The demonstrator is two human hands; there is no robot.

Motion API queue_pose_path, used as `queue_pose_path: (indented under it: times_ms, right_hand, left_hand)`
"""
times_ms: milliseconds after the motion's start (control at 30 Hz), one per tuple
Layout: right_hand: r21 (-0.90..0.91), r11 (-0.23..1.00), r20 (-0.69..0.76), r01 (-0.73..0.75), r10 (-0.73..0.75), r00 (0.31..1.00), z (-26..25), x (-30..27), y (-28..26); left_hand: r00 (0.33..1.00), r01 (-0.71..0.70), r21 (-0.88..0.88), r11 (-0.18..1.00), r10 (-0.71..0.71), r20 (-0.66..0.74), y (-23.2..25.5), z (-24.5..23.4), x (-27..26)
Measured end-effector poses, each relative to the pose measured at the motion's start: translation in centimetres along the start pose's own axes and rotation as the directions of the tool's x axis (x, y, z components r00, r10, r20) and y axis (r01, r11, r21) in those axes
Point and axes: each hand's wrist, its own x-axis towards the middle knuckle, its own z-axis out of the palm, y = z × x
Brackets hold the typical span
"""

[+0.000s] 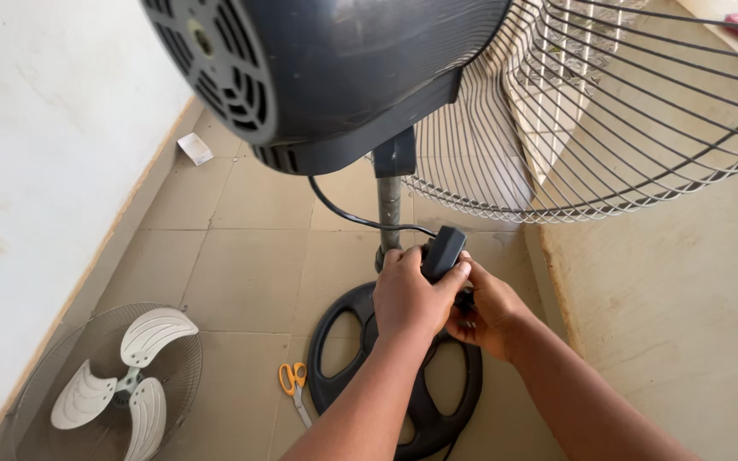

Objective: The person attaches a black plastic control box to the stand of a pedestal fan using a zip tie. They thread the tie through the box and around the stand, then pull it tight to secure the component in place.

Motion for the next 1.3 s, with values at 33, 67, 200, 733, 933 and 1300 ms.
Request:
queue_pose_path:
  times_ms: [33, 67, 200, 733, 933, 1300]
  right_hand:
    - [0.013, 1.0, -0.002, -0.006, 0.006, 1.0, 0.0, 0.1, 0.0]
    - [0.026, 1.0, -0.003, -0.012, 0.012, 1.0, 0.0, 0.3, 0.0]
    - [0.056, 0.997, -0.005, -0.046, 0.047, 0.999, 0.1, 0.6, -0.2]
    - [-0.144, 0.987, 0.11, 0.075, -0.059, 0.992, -0.4, -1.5, 2.3]
    - [-0.217, 0.964, 0.337, 0.151, -0.072, 0.939, 1.8, -1.6, 1.6]
    - [-0.633, 0.636, -0.077, 0.442, -0.62, 0.781, 9.6, -1.6, 3.3]
  left_hand:
    - [1.0, 0.022, 0.011, 1.0, -0.022, 0.006, 0.5, 0.0, 0.0]
    - [0.999, 0.044, 0.022, 0.999, -0.044, 0.012, 0.9, 0.0, 0.1]
    - [0.995, 0.095, 0.093, 0.991, -0.098, 0.024, 2.0, -0.5, 0.6]
    - [0.964, 0.215, -0.112, 0.97, -0.229, -0.134, -2.1, -2.5, -3.4]
    - [0.984, 0.144, -0.54, 0.829, -0.179, -0.013, -6.8, -4.4, -3.5]
    - [0.951, 0.264, -0.732, 0.628, -0.294, 0.091, -7.1, -6.1, -1.1]
